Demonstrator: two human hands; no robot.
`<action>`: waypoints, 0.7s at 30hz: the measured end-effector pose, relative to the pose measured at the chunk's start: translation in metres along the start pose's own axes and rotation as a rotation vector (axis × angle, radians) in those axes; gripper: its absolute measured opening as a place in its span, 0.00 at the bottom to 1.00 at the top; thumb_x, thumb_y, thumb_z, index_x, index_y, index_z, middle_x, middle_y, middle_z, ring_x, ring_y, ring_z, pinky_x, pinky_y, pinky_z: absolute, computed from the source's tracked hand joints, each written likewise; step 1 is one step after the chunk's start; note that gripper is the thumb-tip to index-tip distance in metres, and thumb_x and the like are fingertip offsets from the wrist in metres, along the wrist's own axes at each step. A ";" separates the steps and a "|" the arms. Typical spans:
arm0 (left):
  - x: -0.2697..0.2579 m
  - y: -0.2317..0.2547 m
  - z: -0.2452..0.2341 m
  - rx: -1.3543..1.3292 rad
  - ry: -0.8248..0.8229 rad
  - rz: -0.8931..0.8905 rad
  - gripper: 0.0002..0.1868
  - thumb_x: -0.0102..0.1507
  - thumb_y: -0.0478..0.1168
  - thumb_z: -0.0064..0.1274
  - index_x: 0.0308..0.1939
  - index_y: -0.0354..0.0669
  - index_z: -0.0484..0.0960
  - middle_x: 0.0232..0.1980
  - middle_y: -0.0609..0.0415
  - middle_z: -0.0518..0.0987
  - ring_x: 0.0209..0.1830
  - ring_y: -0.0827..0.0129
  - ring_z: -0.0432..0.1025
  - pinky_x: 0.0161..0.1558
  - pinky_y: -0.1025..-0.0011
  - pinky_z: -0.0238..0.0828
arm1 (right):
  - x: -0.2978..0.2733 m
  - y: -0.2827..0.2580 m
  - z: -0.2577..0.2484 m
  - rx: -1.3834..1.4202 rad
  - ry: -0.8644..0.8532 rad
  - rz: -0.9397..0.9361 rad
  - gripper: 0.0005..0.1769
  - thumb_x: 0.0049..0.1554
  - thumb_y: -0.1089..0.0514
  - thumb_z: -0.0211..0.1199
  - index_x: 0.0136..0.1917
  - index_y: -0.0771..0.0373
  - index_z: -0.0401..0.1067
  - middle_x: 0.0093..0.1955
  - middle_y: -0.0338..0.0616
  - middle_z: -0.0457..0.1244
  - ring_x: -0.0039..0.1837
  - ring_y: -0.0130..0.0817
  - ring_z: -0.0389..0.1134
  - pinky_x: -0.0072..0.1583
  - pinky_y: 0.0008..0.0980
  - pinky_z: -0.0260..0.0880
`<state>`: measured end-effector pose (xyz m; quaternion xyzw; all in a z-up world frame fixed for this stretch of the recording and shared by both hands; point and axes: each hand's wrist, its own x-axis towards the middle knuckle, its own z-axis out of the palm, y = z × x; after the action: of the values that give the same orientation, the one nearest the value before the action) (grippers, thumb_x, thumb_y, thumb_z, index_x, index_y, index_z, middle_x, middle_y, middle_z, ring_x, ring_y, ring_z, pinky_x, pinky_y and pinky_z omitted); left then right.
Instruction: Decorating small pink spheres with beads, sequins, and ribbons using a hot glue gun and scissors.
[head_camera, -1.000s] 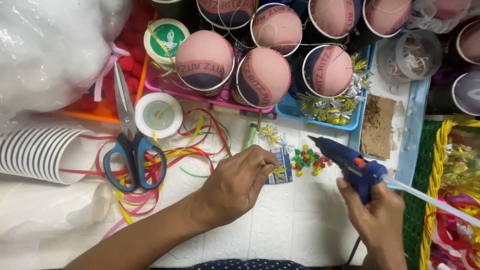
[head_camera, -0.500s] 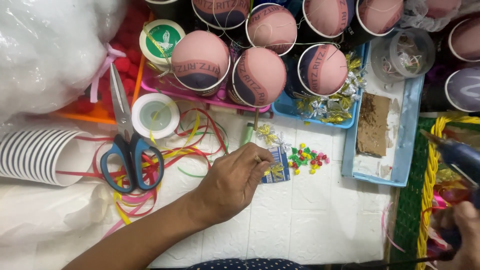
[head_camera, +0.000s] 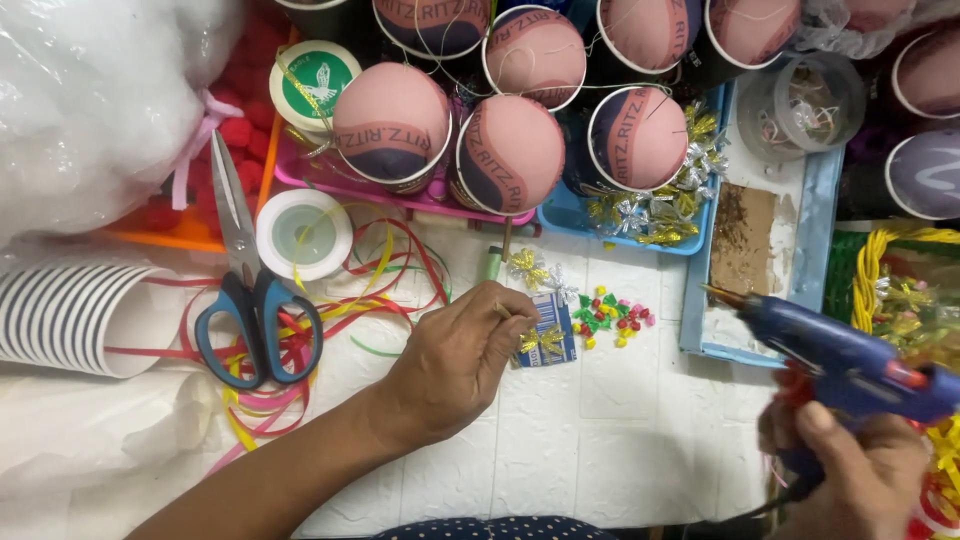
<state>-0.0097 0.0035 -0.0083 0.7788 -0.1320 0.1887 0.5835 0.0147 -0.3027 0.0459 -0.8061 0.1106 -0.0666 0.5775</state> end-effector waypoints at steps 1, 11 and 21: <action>0.000 0.001 0.000 0.008 0.004 -0.006 0.09 0.74 0.34 0.37 0.44 0.32 0.72 0.43 0.48 0.76 0.37 0.60 0.73 0.41 0.66 0.72 | 0.001 0.003 0.006 0.042 -0.040 0.024 0.20 0.56 0.54 0.57 0.54 0.72 0.67 0.42 0.49 0.60 0.35 0.31 0.55 0.38 0.29 0.55; -0.002 0.001 0.001 0.068 -0.012 0.026 0.09 0.73 0.33 0.39 0.49 0.31 0.75 0.45 0.44 0.79 0.42 0.56 0.78 0.46 0.65 0.75 | 0.026 0.034 -0.001 0.283 0.002 0.030 0.20 0.59 0.50 0.59 0.56 0.68 0.68 0.34 0.39 0.56 0.34 0.24 0.57 0.38 0.27 0.56; 0.006 0.014 0.001 0.128 -0.092 0.128 0.08 0.73 0.32 0.39 0.49 0.31 0.73 0.43 0.45 0.78 0.41 0.57 0.77 0.46 0.66 0.75 | 0.034 0.050 -0.002 0.535 -0.036 -0.062 0.20 0.59 0.55 0.64 0.62 0.64 0.68 0.31 0.38 0.56 0.36 0.26 0.63 0.38 0.30 0.67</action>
<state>-0.0104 -0.0014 0.0061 0.8124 -0.1961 0.1976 0.5124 0.0422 -0.3287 -0.0019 -0.6288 0.0538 -0.0969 0.7696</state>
